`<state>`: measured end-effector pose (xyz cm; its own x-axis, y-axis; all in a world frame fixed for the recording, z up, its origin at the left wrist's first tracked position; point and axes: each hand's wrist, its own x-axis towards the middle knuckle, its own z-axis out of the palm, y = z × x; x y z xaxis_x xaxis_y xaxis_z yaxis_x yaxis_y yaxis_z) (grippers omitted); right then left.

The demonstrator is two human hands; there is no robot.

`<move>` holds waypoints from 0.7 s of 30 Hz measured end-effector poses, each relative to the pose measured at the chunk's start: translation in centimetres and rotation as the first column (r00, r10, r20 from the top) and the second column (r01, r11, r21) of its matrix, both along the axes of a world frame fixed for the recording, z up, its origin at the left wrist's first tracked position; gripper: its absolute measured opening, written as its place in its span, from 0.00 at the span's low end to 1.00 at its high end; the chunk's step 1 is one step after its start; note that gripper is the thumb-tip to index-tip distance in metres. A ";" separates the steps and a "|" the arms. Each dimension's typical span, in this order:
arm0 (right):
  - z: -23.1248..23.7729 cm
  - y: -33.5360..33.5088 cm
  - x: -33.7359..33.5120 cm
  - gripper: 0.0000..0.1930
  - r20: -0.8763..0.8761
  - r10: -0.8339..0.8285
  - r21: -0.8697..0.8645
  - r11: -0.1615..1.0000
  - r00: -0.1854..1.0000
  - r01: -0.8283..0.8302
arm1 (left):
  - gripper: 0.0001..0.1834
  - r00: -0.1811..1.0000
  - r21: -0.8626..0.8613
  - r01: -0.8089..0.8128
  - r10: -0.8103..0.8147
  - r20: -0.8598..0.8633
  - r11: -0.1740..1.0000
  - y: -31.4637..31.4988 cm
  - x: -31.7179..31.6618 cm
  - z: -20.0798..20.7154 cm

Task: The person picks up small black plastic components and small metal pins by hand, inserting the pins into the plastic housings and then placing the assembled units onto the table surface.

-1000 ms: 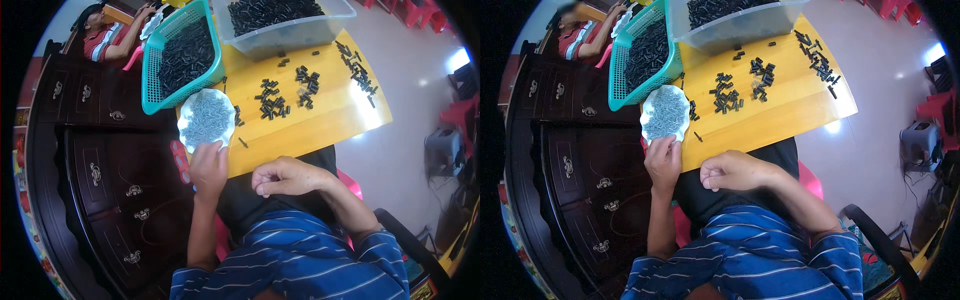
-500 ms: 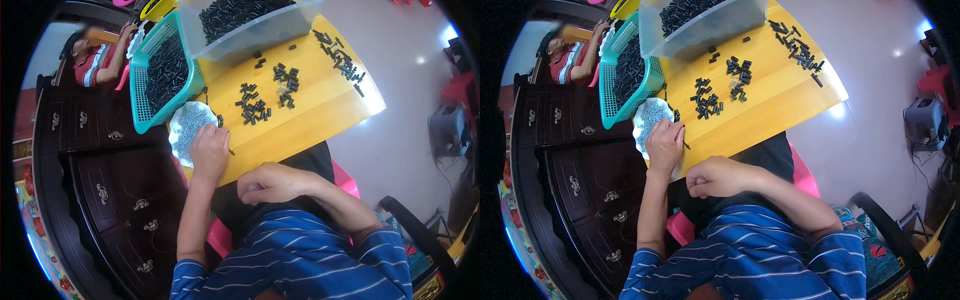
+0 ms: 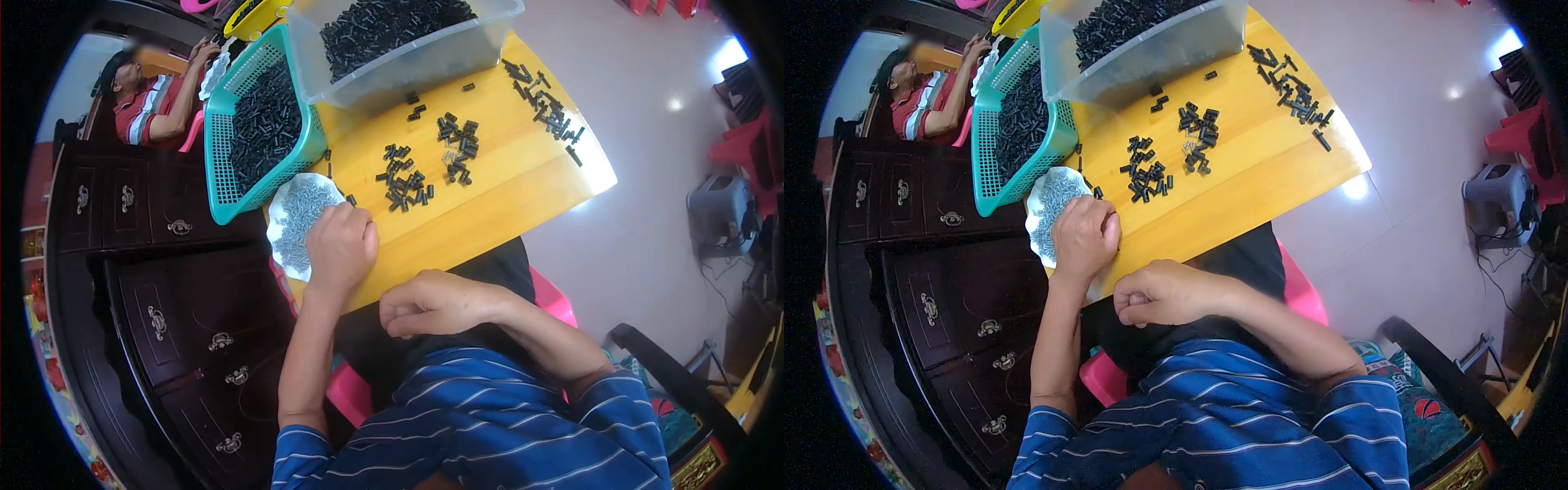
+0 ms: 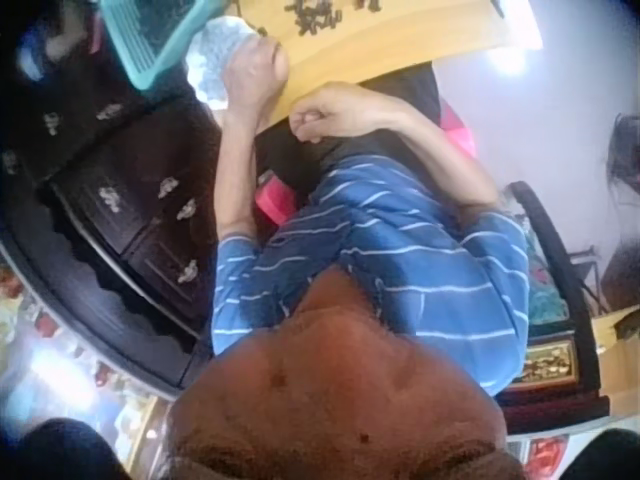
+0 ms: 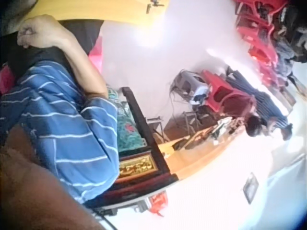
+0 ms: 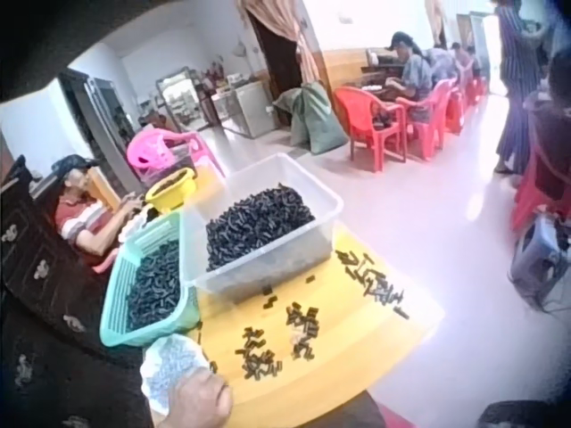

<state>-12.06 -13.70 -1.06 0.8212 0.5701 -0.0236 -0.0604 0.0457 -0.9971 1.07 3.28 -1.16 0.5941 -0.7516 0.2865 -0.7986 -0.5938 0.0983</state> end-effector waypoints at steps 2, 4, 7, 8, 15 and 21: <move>-0.4 -0.1 0.0 0.08 -0.006 -0.024 0.026 0.999 1.000 0.024 | 0.06 0.998 -0.084 -0.013 0.008 -0.064 0.996 0.0 -0.6 0.5; -1.3 0.1 0.0 0.08 -0.013 -0.047 0.049 0.998 0.999 0.048 | 0.07 0.992 -0.169 -0.031 0.009 -0.130 0.985 0.4 -1.6 1.0; -1.7 0.2 0.2 0.07 -0.100 -0.137 0.272 0.949 0.985 0.160 | 0.06 0.953 -0.317 -0.122 0.022 -0.303 0.941 1.9 -3.6 1.5; -1.1 -0.3 0.3 0.07 -0.193 -0.186 0.260 0.937 0.963 0.234 | 0.06 0.927 -0.360 -0.168 0.023 -0.375 0.918 2.4 -4.4 1.7; -1.2 -3.0 1.7 0.08 -0.132 -0.717 0.263 0.640 0.684 0.722 | 0.06 0.782 -0.413 -0.375 0.044 -0.622 0.830 6.7 -8.8 -0.4; -1.6 -6.4 1.0 0.06 0.377 -0.846 -0.250 0.299 0.377 0.921 | 0.06 0.776 -0.506 -0.396 -0.016 -0.631 0.766 7.9 -10.3 -2.9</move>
<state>-11.11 -20.09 -2.67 0.8325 -0.5345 0.1456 -0.0792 -0.3750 -0.9236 -9.25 11.22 -4.03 0.8995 -0.4008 0.1741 -0.3357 -0.3788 0.8624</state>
